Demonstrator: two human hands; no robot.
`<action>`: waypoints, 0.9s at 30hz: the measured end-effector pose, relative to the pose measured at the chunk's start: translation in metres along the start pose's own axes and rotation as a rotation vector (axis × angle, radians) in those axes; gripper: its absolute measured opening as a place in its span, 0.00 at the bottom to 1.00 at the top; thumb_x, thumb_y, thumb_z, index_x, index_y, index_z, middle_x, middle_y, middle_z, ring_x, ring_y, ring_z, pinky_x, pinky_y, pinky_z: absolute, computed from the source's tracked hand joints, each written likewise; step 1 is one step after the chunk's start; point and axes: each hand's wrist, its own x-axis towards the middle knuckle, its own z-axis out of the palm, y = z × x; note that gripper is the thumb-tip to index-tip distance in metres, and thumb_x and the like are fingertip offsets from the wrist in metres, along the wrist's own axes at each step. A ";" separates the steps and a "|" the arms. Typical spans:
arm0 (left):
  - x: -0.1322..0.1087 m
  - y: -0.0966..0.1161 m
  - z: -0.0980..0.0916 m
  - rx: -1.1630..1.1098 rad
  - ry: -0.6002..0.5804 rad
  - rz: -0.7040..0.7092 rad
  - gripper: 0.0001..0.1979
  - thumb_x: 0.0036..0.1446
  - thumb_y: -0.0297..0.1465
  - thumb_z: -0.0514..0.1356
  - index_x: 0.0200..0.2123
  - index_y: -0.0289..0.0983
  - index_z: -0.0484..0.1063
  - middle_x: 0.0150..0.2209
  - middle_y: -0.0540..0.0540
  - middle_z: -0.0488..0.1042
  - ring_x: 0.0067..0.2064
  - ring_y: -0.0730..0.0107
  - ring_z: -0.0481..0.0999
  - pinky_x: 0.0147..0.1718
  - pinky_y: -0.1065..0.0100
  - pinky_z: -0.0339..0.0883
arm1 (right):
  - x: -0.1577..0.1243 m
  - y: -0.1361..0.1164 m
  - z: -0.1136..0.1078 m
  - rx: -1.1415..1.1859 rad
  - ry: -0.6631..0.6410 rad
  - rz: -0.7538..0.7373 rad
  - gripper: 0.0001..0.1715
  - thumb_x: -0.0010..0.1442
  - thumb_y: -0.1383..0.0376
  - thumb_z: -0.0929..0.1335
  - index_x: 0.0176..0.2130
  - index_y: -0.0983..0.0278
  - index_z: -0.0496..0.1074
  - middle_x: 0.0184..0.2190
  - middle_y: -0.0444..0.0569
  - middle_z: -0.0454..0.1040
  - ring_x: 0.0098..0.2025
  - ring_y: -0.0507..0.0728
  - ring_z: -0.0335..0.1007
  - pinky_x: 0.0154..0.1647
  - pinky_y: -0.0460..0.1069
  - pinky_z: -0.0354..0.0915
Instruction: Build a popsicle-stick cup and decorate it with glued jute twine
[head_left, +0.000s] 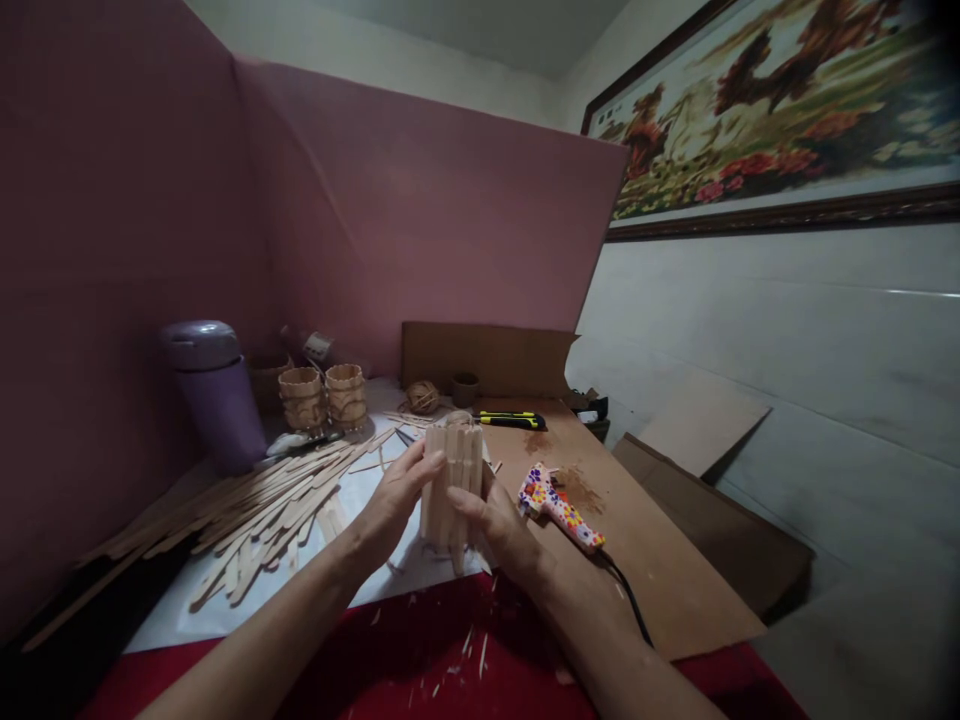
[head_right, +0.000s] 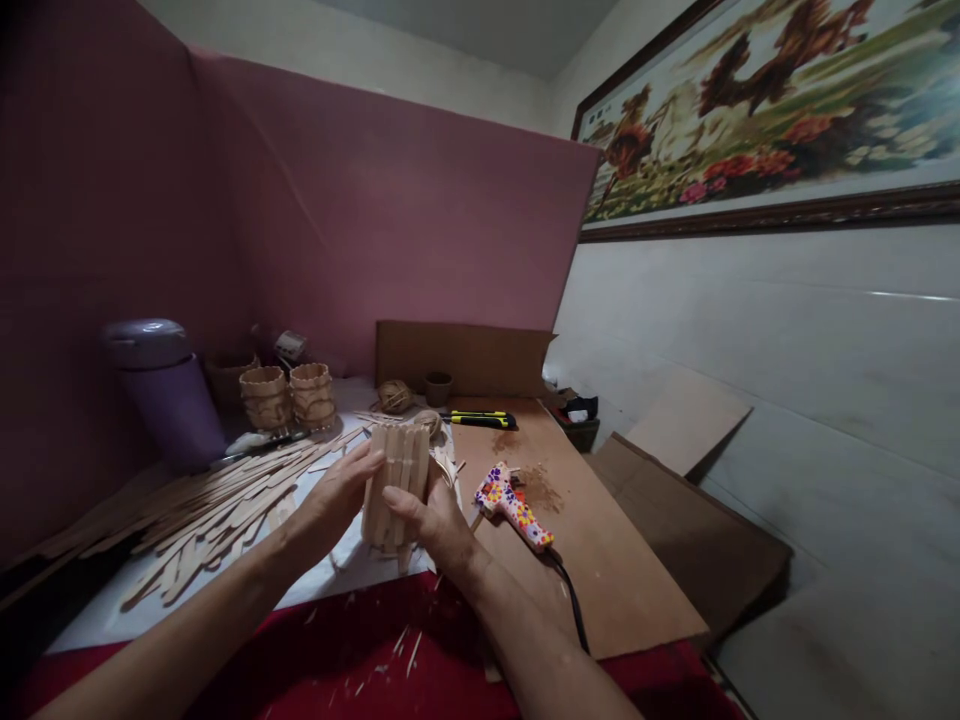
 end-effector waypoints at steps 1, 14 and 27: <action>-0.001 0.000 0.001 0.004 -0.004 0.001 0.22 0.58 0.40 0.59 0.55 0.39 0.68 0.48 0.42 0.76 0.49 0.56 0.73 0.47 0.61 0.64 | 0.000 0.002 0.000 0.003 0.011 0.000 0.31 0.53 0.55 0.71 0.54 0.59 0.66 0.51 0.51 0.73 0.56 0.65 0.67 0.55 0.60 0.66; -0.007 0.000 0.008 0.015 0.028 0.034 0.22 0.54 0.35 0.61 0.53 0.40 0.70 0.49 0.44 0.76 0.50 0.56 0.72 0.49 0.62 0.63 | -0.002 0.010 0.002 -0.023 0.058 -0.022 0.32 0.54 0.54 0.71 0.56 0.56 0.63 0.52 0.50 0.72 0.54 0.64 0.69 0.52 0.58 0.69; -0.003 -0.001 0.011 -0.109 0.073 0.011 0.15 0.48 0.27 0.55 0.41 0.37 0.71 0.38 0.46 0.76 0.42 0.58 0.73 0.43 0.61 0.65 | -0.004 0.006 0.013 -0.165 0.148 -0.031 0.39 0.54 0.58 0.71 0.60 0.58 0.54 0.54 0.52 0.70 0.55 0.61 0.68 0.54 0.56 0.67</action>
